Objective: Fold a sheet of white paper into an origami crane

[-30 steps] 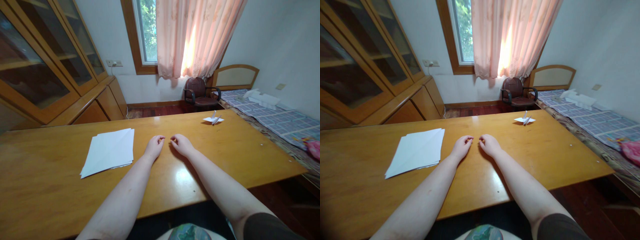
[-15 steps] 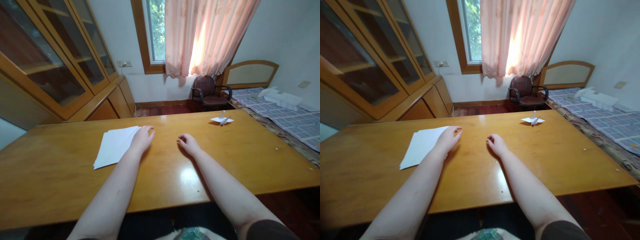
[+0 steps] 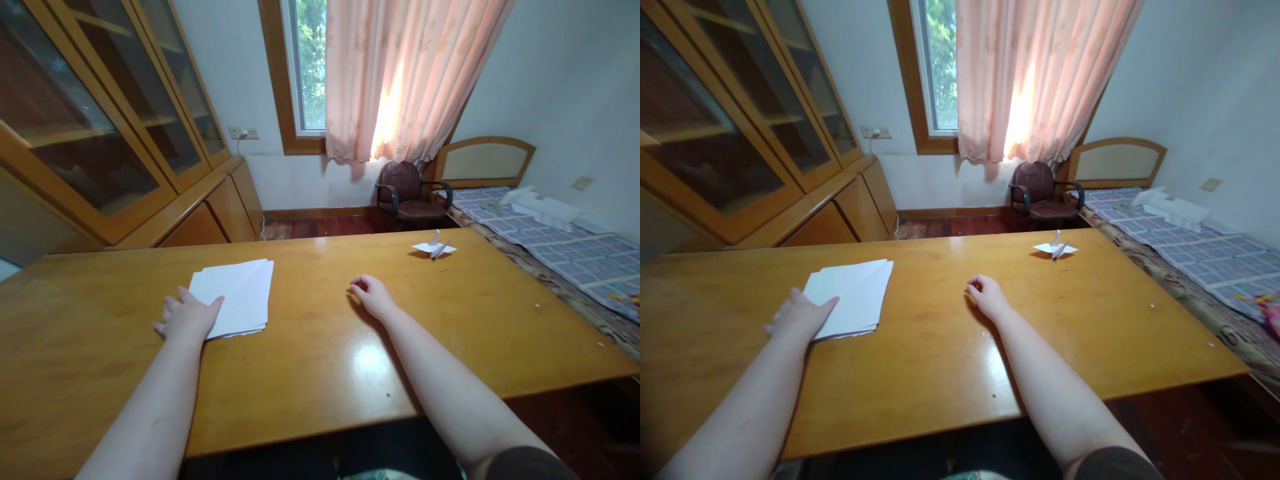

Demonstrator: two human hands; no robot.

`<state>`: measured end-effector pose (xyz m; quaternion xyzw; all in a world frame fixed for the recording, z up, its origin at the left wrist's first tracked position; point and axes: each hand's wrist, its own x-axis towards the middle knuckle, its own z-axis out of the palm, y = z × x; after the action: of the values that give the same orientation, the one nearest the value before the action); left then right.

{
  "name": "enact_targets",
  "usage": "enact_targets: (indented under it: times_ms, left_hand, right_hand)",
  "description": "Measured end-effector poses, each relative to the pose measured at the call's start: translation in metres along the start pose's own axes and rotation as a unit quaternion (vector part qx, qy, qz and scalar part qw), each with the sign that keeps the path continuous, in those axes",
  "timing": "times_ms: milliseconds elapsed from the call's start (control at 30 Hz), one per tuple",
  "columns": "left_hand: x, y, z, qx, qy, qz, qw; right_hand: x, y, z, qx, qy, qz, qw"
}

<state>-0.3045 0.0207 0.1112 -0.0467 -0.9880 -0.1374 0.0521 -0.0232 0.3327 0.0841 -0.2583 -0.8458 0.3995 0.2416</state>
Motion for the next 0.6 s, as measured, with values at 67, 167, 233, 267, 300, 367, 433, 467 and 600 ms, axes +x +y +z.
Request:
enact_targets:
  times_ms: [67, 167, 233, 267, 300, 367, 433, 467, 600]
  left_hand:
    - [0.007, -0.006, -0.001, 0.007, -0.049, -0.012, 0.999]
    - [0.011, -0.012, -0.002, 0.026, -0.046, 0.021, 0.998]
    - [0.009, -0.013, -0.004, 0.043, -0.021, 0.051, 0.998]
    - [0.006, -0.013, -0.004, 0.056, -0.006, 0.062, 0.997]
    - [0.003, -0.011, -0.005, 0.072, 0.009, 0.068, 0.995]
    - [-0.002, -0.008, -0.006, 0.105, 0.034, 0.063, 0.992]
    - [-0.006, -0.004, -0.008, 0.126, 0.056, 0.048, 0.989]
    - [-0.007, -0.003, -0.01, 0.13, 0.067, 0.04, 0.988]
    - [-0.006, -0.006, -0.016, 0.101, 0.051, 0.024, 0.993]
  right_hand:
    - [0.0, 0.0, -0.001, 0.014, 0.0, 0.01, 1.0]
    - [0.0, -0.001, -0.002, 0.026, -0.005, 0.022, 0.999]
    - [0.0, -0.002, -0.002, 0.022, -0.01, 0.023, 0.999]
    - [0.0, -0.003, -0.002, 0.02, -0.012, 0.022, 0.999]
    - [-0.001, -0.003, -0.002, 0.02, -0.016, 0.02, 0.999]
    - [-0.001, -0.002, -0.002, 0.025, -0.02, 0.02, 0.999]
    - [-0.001, -0.001, -0.003, 0.035, -0.021, 0.028, 0.999]
    - [-0.001, -0.001, -0.004, 0.039, -0.021, 0.034, 0.998]
    - [0.0, 0.002, -0.004, 0.041, -0.023, 0.043, 0.998]
